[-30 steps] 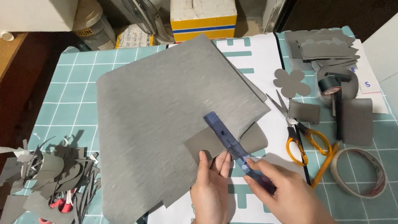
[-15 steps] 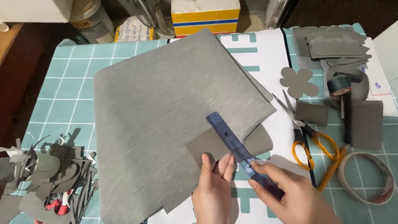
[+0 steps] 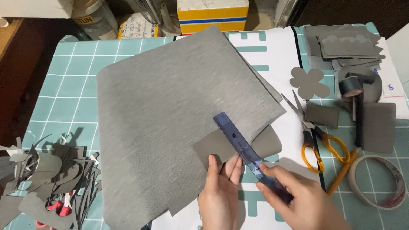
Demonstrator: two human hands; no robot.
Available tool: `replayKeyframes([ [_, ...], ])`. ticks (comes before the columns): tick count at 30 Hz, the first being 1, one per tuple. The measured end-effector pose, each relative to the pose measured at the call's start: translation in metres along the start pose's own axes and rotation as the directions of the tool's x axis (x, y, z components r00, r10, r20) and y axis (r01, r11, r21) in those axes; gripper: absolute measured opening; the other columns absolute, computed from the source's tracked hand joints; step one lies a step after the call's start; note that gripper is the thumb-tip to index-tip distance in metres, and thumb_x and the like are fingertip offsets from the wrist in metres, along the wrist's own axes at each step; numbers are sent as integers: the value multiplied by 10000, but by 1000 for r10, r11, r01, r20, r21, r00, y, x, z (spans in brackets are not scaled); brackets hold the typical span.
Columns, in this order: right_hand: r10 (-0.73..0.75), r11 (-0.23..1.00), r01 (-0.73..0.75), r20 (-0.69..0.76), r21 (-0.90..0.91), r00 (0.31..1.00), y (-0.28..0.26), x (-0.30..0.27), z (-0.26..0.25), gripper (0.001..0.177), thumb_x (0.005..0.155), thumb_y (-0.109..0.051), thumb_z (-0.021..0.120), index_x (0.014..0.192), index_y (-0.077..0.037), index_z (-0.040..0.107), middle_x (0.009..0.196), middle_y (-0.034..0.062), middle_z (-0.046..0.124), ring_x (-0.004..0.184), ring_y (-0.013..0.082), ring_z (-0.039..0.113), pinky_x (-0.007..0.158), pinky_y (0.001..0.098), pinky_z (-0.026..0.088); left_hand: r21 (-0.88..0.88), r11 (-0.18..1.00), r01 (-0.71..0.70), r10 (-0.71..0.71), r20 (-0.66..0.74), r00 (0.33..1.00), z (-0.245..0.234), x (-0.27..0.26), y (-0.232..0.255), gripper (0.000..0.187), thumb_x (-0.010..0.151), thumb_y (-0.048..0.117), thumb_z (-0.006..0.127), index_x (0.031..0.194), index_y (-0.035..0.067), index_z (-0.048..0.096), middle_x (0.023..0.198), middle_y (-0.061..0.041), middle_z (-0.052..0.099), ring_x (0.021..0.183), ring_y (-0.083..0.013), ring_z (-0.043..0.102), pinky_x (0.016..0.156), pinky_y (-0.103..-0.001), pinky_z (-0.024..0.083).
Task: Measuring and marking a piece of grey leather using a ruler and pencil on a workshop table.
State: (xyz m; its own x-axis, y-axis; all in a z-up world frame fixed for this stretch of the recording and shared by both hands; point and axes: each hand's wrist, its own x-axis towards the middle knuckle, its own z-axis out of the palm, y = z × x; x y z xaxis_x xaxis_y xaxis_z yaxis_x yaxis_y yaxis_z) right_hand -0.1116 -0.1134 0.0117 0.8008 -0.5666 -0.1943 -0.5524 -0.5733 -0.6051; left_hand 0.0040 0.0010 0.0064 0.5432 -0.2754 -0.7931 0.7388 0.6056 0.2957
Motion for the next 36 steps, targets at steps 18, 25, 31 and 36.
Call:
replayKeyframes([
  [18, 4, 999, -2, -37, 44, 999, 1, 0, 3, 365, 811, -374, 794, 1167, -293, 809, 677, -40, 675, 597, 84, 622, 568, 238, 564, -28, 1000, 12, -12, -14, 1000, -2, 3, -1, 265, 998, 268, 574, 1064, 24, 654, 1194, -259, 720, 1255, -393, 713, 1196, -464, 506],
  [25, -105, 994, 105, -88, 1, 991, 7, -1, -3, 330, 800, -386, 796, 1113, -282, 785, 680, -52, 721, 572, 68, 639, 577, 212, 551, -55, 999, -1, 3, 36, 999, -7, 9, -4, 256, 1004, 244, 559, 1057, 15, 660, 1257, -270, 741, 1237, -396, 709, 1189, -475, 510],
  [31, 521, 742, -322, 204, -588, 829, -45, 37, -82, 691, 866, -532, 677, 1449, -621, 318, 1131, -307, 783, 837, -32, 874, 732, 161, 770, -88, 996, -8, 9, 7, 1000, 8, -7, 4, 272, 996, 199, 547, 1069, -49, 630, 1321, -289, 724, 1167, -381, 700, 1128, -470, 535],
  [36, 157, 798, 70, 319, -598, 935, 17, 94, -106, 708, 838, -462, 720, 1467, -593, 423, 1059, -238, 802, 841, -3, 819, 776, 181, 713, -79, 995, -55, 55, -4, 999, 10, -1, 4, 267, 996, 204, 618, 1022, -58, 667, 994, -114, 648, 1059, -374, 738, 1083, -467, 580],
])
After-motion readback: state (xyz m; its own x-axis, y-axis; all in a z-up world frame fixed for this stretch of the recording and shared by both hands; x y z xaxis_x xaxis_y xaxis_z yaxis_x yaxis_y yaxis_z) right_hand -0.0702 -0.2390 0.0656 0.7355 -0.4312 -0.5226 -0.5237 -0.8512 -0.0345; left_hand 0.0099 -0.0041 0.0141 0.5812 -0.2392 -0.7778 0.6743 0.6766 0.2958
